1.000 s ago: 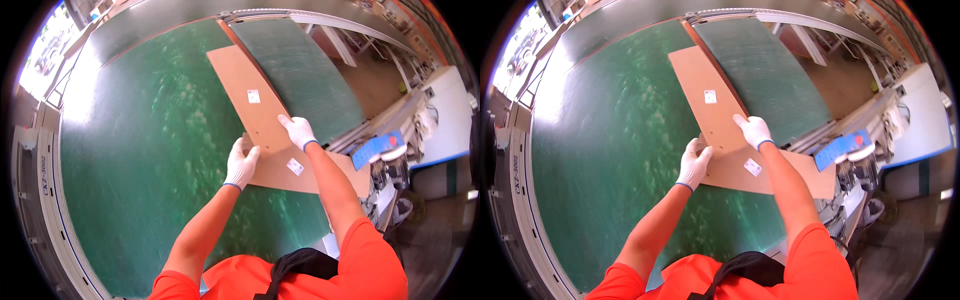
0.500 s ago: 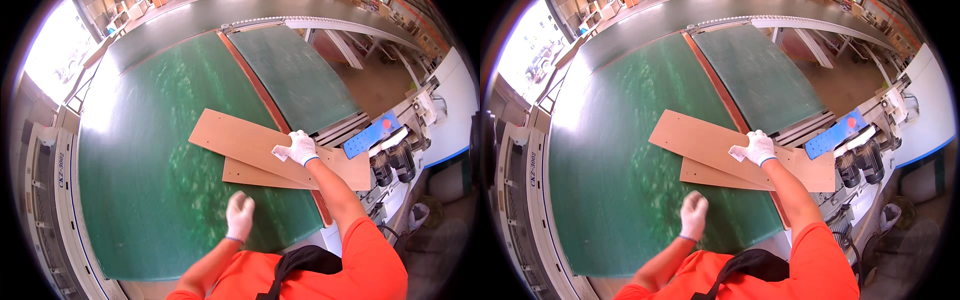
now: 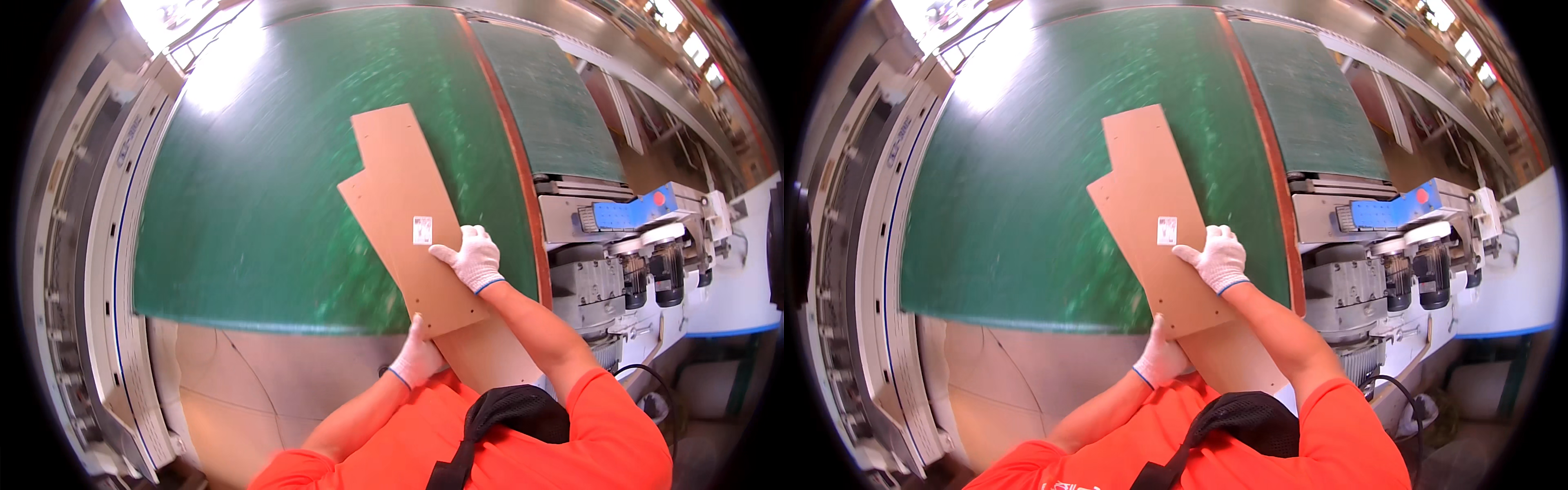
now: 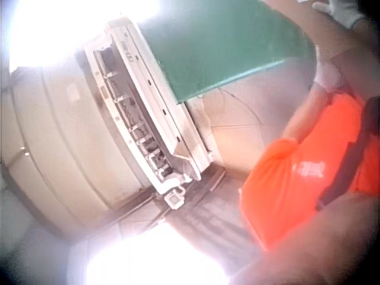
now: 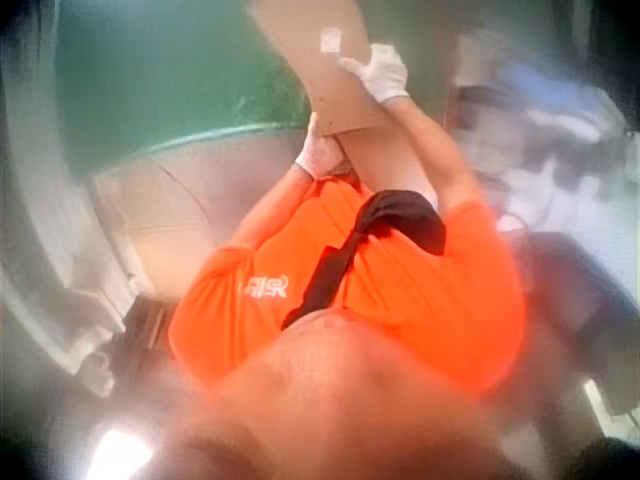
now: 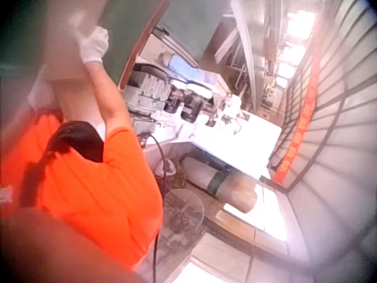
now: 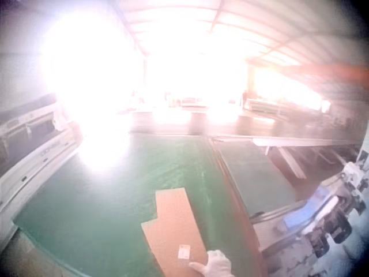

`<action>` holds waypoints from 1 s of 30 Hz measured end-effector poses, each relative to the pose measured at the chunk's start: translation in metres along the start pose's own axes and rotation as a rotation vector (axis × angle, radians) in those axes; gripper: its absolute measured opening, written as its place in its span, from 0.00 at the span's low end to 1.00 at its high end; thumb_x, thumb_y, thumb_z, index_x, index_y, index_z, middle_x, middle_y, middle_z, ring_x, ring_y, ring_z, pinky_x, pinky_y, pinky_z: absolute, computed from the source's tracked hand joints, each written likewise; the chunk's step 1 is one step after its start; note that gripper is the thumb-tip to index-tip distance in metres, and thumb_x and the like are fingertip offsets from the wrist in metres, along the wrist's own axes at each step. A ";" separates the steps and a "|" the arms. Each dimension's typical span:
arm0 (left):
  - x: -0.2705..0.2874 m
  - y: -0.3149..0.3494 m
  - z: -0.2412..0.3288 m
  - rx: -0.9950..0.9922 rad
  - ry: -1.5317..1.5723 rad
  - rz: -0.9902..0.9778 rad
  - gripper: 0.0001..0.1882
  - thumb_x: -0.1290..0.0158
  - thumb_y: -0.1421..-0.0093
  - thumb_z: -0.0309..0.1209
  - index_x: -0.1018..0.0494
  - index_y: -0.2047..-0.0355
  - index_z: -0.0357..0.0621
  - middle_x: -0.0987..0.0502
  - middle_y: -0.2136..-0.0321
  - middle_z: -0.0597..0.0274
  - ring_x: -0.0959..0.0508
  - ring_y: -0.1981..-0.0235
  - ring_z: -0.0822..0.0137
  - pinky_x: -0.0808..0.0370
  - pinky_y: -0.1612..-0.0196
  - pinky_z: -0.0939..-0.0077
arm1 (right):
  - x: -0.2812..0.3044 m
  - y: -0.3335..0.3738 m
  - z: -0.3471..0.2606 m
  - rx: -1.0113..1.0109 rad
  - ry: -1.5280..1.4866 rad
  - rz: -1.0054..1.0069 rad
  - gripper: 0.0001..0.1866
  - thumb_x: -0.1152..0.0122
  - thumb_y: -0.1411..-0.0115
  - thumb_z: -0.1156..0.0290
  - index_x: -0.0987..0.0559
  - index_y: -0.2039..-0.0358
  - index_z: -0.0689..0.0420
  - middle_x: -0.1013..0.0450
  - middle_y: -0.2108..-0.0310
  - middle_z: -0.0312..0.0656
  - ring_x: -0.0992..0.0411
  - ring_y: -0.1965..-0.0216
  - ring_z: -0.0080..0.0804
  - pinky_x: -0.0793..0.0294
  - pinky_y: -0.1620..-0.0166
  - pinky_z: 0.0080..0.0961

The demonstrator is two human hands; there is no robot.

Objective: The person operates an edge-banding machine by feeding wood panels into the mechanism by hand, then collects the finished panels and places them onto stacks or nearby worktables.

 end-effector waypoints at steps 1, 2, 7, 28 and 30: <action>-0.007 0.011 0.005 -0.188 -0.103 -0.015 0.52 0.56 0.38 0.74 0.43 0.26 0.50 0.43 0.25 0.59 0.42 0.26 0.52 0.44 0.26 0.48 | 0.002 0.013 -0.005 0.021 -0.025 -0.024 0.47 0.31 0.51 0.28 0.23 0.50 0.61 0.25 0.51 0.51 0.25 0.49 0.50 0.22 0.49 0.43; 0.002 0.025 0.007 -0.204 -0.006 -0.132 0.50 0.56 0.36 0.72 0.43 0.26 0.49 0.42 0.26 0.58 0.41 0.27 0.52 0.42 0.27 0.47 | -0.003 0.030 -0.007 0.019 -0.063 -0.025 0.47 0.30 0.50 0.29 0.23 0.49 0.61 0.26 0.49 0.51 0.25 0.48 0.50 0.23 0.48 0.43; 0.036 0.060 0.044 -0.447 -0.087 0.188 0.38 0.53 0.30 0.61 0.34 0.32 0.48 0.28 0.35 0.57 0.28 0.36 0.56 0.31 0.34 0.48 | 0.001 0.064 -0.055 -0.152 -0.281 -0.253 0.45 0.28 0.48 0.35 0.23 0.46 0.64 0.21 0.50 0.53 0.22 0.51 0.50 0.22 0.48 0.41; 0.003 0.307 -0.077 -1.650 -0.291 0.553 0.16 0.52 0.25 0.34 0.25 0.48 0.31 0.19 0.55 0.60 0.22 0.56 0.75 0.24 0.50 0.75 | 0.074 0.233 -0.198 0.916 -0.768 -0.478 0.43 0.18 0.48 0.57 0.30 0.39 0.66 0.20 0.54 0.53 0.19 0.53 0.48 0.20 0.50 0.39; 0.023 0.341 -0.107 -1.705 -0.352 0.690 0.16 0.52 0.25 0.34 0.25 0.48 0.32 0.20 0.54 0.61 0.23 0.54 0.75 0.25 0.49 0.75 | 0.068 0.275 -0.199 1.150 -0.768 -0.548 0.50 0.18 0.48 0.56 0.36 0.33 0.66 0.21 0.50 0.54 0.20 0.49 0.48 0.21 0.47 0.39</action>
Point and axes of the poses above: each hand's wrist, its own y-axis away from the middle knuckle, its own x-axis out of the back of the hand, z = x × y, the point moved 1 cm from there along -y, towards the middle knuckle
